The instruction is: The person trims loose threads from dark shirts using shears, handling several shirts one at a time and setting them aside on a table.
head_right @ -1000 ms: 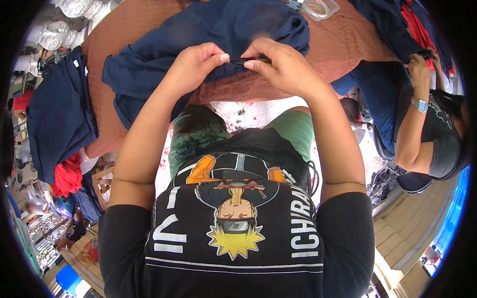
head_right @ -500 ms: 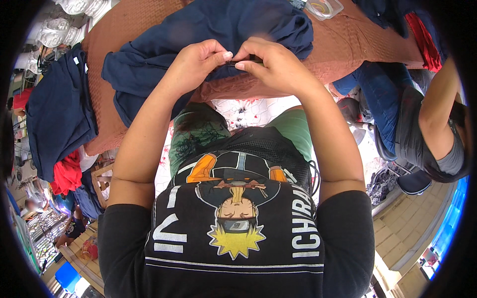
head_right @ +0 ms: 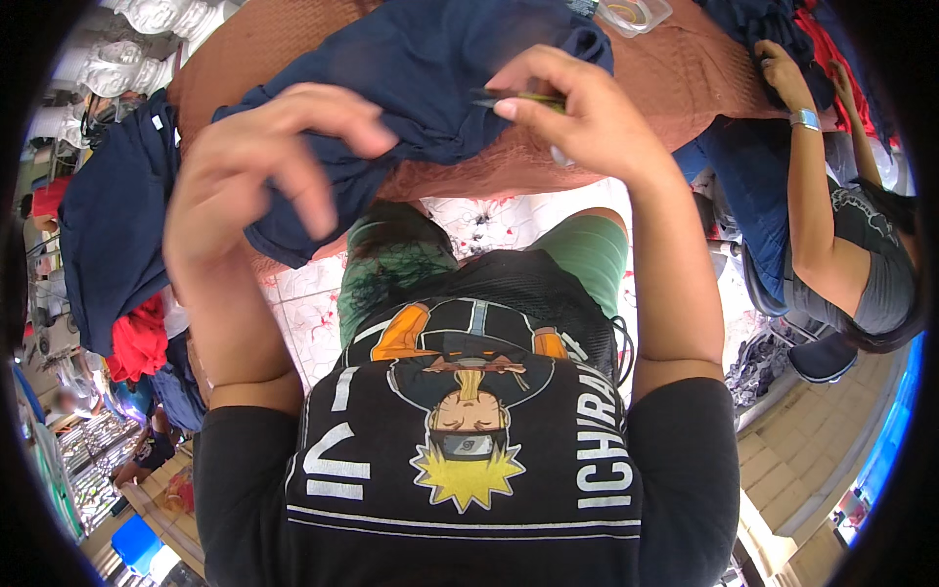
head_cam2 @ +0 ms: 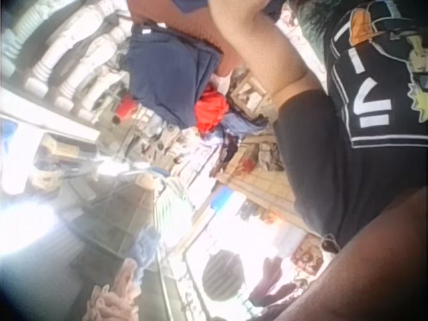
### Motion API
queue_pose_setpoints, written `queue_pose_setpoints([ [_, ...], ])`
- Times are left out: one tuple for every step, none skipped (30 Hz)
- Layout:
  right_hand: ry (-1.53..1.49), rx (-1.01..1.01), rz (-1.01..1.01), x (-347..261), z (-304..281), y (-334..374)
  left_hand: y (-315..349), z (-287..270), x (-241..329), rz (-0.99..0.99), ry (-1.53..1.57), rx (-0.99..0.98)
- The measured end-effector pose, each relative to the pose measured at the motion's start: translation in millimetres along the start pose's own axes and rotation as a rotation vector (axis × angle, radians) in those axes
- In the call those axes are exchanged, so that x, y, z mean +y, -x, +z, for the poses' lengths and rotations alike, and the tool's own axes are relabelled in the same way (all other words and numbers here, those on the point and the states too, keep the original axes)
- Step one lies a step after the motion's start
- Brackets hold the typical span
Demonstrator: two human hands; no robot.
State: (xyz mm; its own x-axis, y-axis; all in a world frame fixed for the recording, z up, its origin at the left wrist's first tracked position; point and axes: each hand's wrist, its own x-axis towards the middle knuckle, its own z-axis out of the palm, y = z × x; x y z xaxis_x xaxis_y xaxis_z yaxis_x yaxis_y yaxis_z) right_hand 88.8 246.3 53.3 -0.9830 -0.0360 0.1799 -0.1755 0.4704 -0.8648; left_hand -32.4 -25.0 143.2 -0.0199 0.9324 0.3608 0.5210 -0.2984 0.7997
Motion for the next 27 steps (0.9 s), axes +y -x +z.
queue_pose_setpoints([
  [-0.028,0.044,-0.006,2.9,-2.7,2.6,4.2,-11.6,11.3,0.029,-0.033,-0.010],
  [-0.057,0.083,-0.016,3.2,-3.3,2.7,7.9,-17.1,20.8,0.055,-0.069,-0.016],
  [-0.073,0.094,-0.019,3.0,-2.5,2.4,11.3,-12.6,22.9,0.006,-0.039,0.078],
  [-0.087,0.100,-0.023,2.5,-0.5,1.8,16.6,-7.3,25.1,-0.040,-0.003,0.179],
  [-0.101,0.108,-0.025,2.2,1.4,1.7,16.3,-4.6,25.3,-0.162,0.003,0.218],
  [-0.114,0.120,-0.026,2.2,3.1,2.0,14.3,-0.7,23.3,-0.283,0.011,0.254],
  [-0.087,0.088,-0.015,-1.0,8.1,-0.6,12.4,15.0,7.2,-0.214,-0.181,0.354],
  [-0.056,0.071,0.005,-3.4,12.4,-1.1,11.1,23.3,-0.8,-0.336,-0.288,0.288],
  [-0.022,0.054,0.026,-5.4,16.9,-2.3,12.2,35.9,-16.0,-0.334,-0.456,0.285],
  [-0.038,0.054,0.012,-4.1,22.3,-3.5,12.8,47.8,-30.0,-0.329,-0.623,0.279],
  [-0.055,0.056,-0.002,1.4,29.9,-4.0,11.8,56.9,-38.4,-0.354,-0.689,0.277],
  [-0.073,0.057,-0.017,3.1,35.7,-5.6,11.0,64.4,-44.8,-0.380,-0.755,0.275],
  [-0.106,0.024,0.035,-0.4,40.2,-6.0,11.3,68.9,-50.2,-0.404,-0.820,0.271],
  [-0.129,0.018,0.045,-1.1,44.5,-6.4,13.6,71.5,-53.9,-0.428,-0.809,0.284],
  [-0.153,0.011,0.054,0.6,49.9,-6.2,16.0,73.8,-56.4,-0.453,-0.798,0.298],
  [-0.178,0.003,0.064,4.5,55.3,-5.7,18.6,75.5,-58.3,-0.480,-0.787,0.311],
  [-0.199,0.015,0.000,9.6,60.5,-4.4,21.7,77.6,-57.5,-0.490,-0.754,0.324],
  [-0.176,-0.008,0.049,10.0,60.1,-3.0,25.6,80.8,-54.5,-0.500,-0.721,0.337],
  [-0.155,-0.036,0.098,9.4,60.1,-0.2,30.9,84.6,-51.6,-0.517,-0.688,0.352],
  [-0.134,-0.065,0.147,8.6,61.0,2.2,35.5,87.6,-50.1,-0.524,-0.653,0.362],
  [-0.161,-0.031,0.096,7.8,63.2,3.7,39.8,90.6,-49.2,-0.530,-0.618,0.372],
  [-0.171,-0.040,0.136,4.5,63.4,5.7,44.1,94.0,-48.5,-0.535,-0.582,0.382],
  [-0.180,-0.048,0.177,0.0,61.9,7.4,48.3,97.8,-48.4,-0.560,-0.542,0.388],
  [-0.188,-0.056,0.218,-1.6,61.3,8.6,51.6,100.4,-48.8,-0.548,-0.547,0.388],
  [-0.148,-0.043,0.144,1.4,61.9,10.9,54.1,102.8,-49.2,-0.533,-0.553,0.388],
  [-0.108,-0.029,0.071,5.9,63.4,13.9,55.8,104.6,-49.5,-0.518,-0.558,0.387],
  [-0.068,-0.016,-0.002,8.5,64.6,16.0,56.7,106.0,-49.8,-0.511,-0.561,0.383],
])
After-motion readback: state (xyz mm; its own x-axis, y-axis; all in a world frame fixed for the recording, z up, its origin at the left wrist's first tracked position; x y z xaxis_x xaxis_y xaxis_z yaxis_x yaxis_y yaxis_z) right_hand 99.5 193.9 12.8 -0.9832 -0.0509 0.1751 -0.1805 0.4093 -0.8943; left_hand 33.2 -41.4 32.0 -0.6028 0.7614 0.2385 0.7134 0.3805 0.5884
